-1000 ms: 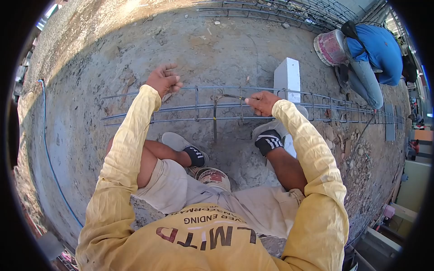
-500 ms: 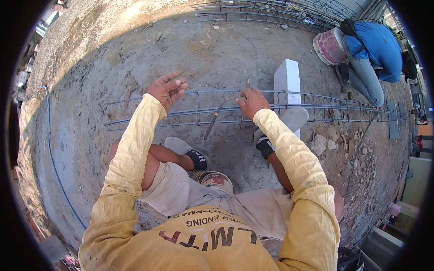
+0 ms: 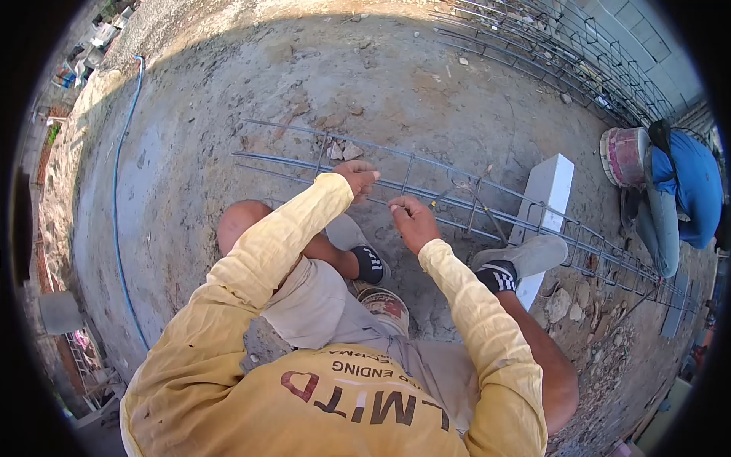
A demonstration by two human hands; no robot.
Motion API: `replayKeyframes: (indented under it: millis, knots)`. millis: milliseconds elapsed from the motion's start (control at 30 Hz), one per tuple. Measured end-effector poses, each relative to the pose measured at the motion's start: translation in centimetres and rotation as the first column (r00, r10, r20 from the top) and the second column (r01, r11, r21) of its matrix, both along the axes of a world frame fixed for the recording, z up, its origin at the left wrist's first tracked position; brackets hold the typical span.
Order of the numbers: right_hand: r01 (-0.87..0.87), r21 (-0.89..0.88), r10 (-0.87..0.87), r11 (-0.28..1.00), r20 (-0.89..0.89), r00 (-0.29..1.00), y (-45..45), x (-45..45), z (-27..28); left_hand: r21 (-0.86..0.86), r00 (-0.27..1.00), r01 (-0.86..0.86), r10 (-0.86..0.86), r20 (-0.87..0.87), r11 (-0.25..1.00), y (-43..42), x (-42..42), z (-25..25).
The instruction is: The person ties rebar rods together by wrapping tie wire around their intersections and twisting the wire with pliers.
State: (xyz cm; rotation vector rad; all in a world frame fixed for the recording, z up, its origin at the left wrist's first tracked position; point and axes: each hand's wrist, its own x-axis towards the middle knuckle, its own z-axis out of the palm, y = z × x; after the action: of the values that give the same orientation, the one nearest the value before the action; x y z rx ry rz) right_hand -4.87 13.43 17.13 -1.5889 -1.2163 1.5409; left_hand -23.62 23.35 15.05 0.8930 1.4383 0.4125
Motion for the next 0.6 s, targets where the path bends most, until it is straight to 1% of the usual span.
replayKeyframes:
  millis: [33,67,100,167,267,367,400,433,467,500,533,600]
  knots:
    - [-0.025,0.028,0.023,0.999,0.054,0.998,0.1,0.1,-0.6,0.025,0.985,0.062,-0.057,-0.161,0.998,0.0,-1.2,0.1]
    - [-0.024,0.051,0.020,0.998,0.081,0.996,0.2,0.2,-1.3,0.108,0.932,0.161,-0.116,-0.342,0.981,0.9,-3.3,-3.0]
    - [-0.024,0.073,0.016,0.997,0.108,0.994,0.5,0.1,-1.7,0.122,0.879,0.143,-0.070,-0.471,0.982,0.6,-4.5,-2.6]
    - [-0.048,0.081,0.034,0.996,0.160,0.986,0.6,0.0,-2.6,0.158,0.720,0.109,0.031,-0.693,0.981,-0.1,-6.1,-2.0]
    - [-0.140,0.065,0.121,0.988,0.240,0.963,1.1,-1.0,-3.0,0.026,0.617,0.245,-0.135,-0.775,0.969,-0.5,-7.8,-2.9]
    - [-0.255,0.070,0.213,0.964,0.369,0.905,0.8,-1.9,-2.7,-0.060,0.661,0.061,-0.086,-0.745,0.996,-0.7,-7.3,-1.5]
    - [-0.292,0.071,0.235,0.954,0.429,0.872,0.6,-2.4,-1.9,0.009,0.627,-0.044,0.035,-0.778,0.999,-0.4,-7.5,-4.6]
    - [-0.328,0.070,0.254,0.942,0.489,0.834,0.5,-2.7,-1.3,0.051,0.634,-0.044,0.067,-0.771,0.998,0.1,-8.6,-8.9]
    - [-0.347,0.057,0.274,0.936,0.499,0.822,0.4,-3.0,-1.0,0.093,0.640,-0.044,0.099,-0.762,0.995,0.8,-10.4,-13.3]
    - [-0.365,0.046,0.293,0.930,0.508,0.810,0.5,-3.2,-0.7,0.136,0.646,-0.044,0.132,-0.752,0.990,1.1,-11.3,-15.5]
    - [-0.381,0.035,0.310,0.924,0.517,0.798,0.5,-3.5,-0.4,0.087,0.661,-0.018,0.077,-0.747,0.996,0.8,-10.7,-12.5]
    - [-0.434,0.002,0.345,0.901,0.603,0.719,0.7,-4.0,0.7,-0.013,0.685,0.042,-0.038,-0.728,0.999,0.2,-9.5,-6.9]
